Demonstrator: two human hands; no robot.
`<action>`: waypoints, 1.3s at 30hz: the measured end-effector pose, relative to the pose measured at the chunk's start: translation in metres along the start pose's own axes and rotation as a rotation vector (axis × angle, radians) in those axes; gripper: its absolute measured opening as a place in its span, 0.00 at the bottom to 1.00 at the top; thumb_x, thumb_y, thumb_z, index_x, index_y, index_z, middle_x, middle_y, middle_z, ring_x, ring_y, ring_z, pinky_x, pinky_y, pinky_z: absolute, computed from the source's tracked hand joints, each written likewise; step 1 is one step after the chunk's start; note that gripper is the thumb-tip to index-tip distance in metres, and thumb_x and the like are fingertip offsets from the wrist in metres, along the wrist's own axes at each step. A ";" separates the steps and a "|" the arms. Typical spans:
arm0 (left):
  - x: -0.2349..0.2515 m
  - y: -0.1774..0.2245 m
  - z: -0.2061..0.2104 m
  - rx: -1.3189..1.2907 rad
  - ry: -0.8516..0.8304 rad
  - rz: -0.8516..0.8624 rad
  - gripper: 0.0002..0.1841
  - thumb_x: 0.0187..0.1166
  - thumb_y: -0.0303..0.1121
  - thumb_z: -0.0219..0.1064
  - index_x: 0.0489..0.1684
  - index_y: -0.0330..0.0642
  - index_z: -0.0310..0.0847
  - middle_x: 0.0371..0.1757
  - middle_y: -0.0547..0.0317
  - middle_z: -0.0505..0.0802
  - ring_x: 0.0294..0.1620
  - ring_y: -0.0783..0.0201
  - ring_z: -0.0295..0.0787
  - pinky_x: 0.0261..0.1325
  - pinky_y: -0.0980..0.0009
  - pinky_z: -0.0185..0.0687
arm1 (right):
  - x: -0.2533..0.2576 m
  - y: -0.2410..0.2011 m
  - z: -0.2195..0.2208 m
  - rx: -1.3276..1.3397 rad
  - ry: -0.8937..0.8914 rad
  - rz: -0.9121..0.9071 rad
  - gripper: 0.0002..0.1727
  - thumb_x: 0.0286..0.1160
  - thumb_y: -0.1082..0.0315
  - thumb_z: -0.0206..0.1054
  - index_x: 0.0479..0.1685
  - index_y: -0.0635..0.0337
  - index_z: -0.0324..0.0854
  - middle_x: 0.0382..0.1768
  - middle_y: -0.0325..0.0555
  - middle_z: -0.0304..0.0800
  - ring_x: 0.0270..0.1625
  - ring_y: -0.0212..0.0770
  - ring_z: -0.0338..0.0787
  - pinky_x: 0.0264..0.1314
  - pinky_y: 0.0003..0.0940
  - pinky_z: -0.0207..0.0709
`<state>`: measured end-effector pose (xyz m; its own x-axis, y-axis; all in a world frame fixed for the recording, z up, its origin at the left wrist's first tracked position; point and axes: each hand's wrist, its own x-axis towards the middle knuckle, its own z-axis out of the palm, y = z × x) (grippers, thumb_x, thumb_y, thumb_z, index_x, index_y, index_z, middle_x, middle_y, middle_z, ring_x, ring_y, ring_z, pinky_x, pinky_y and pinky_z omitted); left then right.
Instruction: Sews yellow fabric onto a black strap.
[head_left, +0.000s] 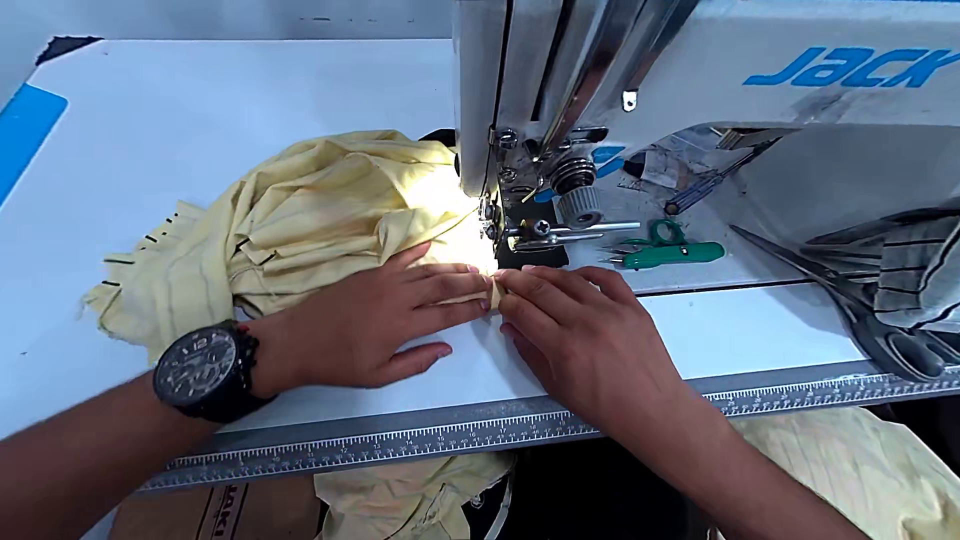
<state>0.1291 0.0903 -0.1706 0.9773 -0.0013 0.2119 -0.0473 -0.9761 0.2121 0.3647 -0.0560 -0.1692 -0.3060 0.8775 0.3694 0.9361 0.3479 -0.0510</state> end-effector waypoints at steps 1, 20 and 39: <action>0.002 -0.007 -0.003 -0.014 0.004 0.008 0.27 0.88 0.48 0.48 0.82 0.49 0.75 0.84 0.57 0.78 0.87 0.58 0.69 0.90 0.44 0.58 | 0.004 0.002 0.001 0.002 -0.005 0.009 0.18 0.87 0.56 0.54 0.57 0.47 0.90 0.70 0.37 0.89 0.73 0.45 0.86 0.67 0.52 0.76; -0.004 -0.064 -0.052 0.349 0.119 -0.655 0.30 0.92 0.52 0.46 0.78 0.36 0.76 0.77 0.34 0.81 0.77 0.34 0.78 0.76 0.31 0.69 | -0.004 -0.044 0.007 0.120 0.213 0.354 0.15 0.83 0.60 0.62 0.56 0.52 0.91 0.63 0.44 0.91 0.66 0.49 0.89 0.64 0.54 0.81; -0.038 -0.017 -0.051 -0.165 0.356 -1.349 0.24 0.83 0.48 0.68 0.62 0.34 0.84 0.65 0.32 0.84 0.64 0.35 0.84 0.63 0.33 0.79 | 0.051 -0.149 0.014 0.489 0.104 0.488 0.32 0.79 0.44 0.68 0.74 0.57 0.81 0.73 0.56 0.81 0.76 0.57 0.79 0.73 0.53 0.79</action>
<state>0.0826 0.1181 -0.1340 0.1868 0.9822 -0.0198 0.8247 -0.1458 0.5464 0.2070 -0.0588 -0.1555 0.1710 0.9435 0.2838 0.7693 0.0521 -0.6367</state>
